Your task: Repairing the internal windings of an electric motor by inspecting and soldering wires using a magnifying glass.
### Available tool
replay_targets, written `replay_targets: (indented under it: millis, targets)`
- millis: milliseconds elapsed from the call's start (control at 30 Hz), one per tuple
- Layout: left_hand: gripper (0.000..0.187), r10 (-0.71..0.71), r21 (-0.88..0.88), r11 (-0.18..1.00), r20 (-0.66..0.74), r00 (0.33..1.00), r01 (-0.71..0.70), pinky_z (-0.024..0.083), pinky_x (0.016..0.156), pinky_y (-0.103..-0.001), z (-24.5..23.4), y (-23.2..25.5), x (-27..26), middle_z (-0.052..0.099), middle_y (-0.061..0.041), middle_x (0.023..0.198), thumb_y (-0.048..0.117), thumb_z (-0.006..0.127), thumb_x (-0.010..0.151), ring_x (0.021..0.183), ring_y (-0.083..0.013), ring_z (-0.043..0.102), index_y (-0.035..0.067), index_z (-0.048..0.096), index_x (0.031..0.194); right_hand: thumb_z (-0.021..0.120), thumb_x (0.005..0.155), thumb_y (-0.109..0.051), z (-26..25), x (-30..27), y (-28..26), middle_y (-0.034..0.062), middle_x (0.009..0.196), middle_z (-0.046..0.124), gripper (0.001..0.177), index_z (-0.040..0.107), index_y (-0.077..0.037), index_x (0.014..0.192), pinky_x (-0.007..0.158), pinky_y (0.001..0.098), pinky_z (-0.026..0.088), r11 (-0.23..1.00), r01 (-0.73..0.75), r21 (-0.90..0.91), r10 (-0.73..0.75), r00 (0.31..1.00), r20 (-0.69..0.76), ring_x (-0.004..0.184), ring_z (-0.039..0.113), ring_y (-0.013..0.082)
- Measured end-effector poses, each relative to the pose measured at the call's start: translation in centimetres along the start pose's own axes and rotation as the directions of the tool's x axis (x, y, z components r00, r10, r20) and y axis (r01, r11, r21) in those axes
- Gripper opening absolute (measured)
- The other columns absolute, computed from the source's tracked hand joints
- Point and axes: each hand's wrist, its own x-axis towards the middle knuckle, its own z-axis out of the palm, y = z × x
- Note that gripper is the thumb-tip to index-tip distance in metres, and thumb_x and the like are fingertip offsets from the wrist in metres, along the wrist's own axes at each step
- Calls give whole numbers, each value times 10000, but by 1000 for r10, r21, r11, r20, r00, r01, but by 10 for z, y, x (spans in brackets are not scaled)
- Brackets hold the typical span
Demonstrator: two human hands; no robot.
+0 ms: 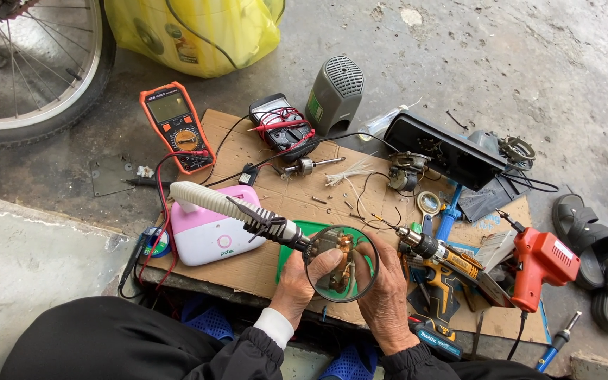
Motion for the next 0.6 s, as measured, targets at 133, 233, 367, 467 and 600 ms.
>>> replay_targets:
  millis: [133,233,367,467,600]
  targets:
    - [514,0,-11,1000,-7,1000,0,664,890,-402,0,0,2,829,-119,1156,289,834,816,1030,-253,772,40,756,1259,581,1134,-163,0,1,-1,191,1451,663,156,663,-44,1192,1052,535,541,1000,-7,-26,8,1000,17,1297,657,410]
    - [513,2,-20,1000,-12,1000,-2,663,882,-401,1,0,3,826,-117,1151,292,836,813,1024,-251,770,42,752,1253,592,1102,-104,1,2,-3,179,1434,676,104,667,-66,1164,1115,482,509,999,-3,-47,3,1000,-9,1292,661,372]
    - [511,1,-30,1000,-20,1000,-2,661,871,-399,0,-1,4,823,-115,1144,297,839,808,1015,-248,766,45,745,1243,602,1103,-121,0,2,-4,160,1407,674,97,654,-80,1174,1091,489,509,999,-30,-41,30,1000,2,1262,656,374]
    - [510,0,-35,999,-21,1000,-1,660,863,-398,-2,-2,4,820,-113,1139,300,841,805,1008,-245,764,47,741,1236,618,1095,-113,1,0,-2,162,1382,666,93,657,-77,1172,1093,497,513,998,-42,-44,43,999,4,1258,655,377]
    - [509,-1,-34,999,-21,1000,1,658,852,-396,-2,-3,4,817,-110,1131,305,843,800,999,-242,760,50,734,1226,628,1084,-67,1,0,0,195,1361,648,101,645,-36,1178,1131,519,516,998,15,-57,-15,1000,-10,1294,647,399]
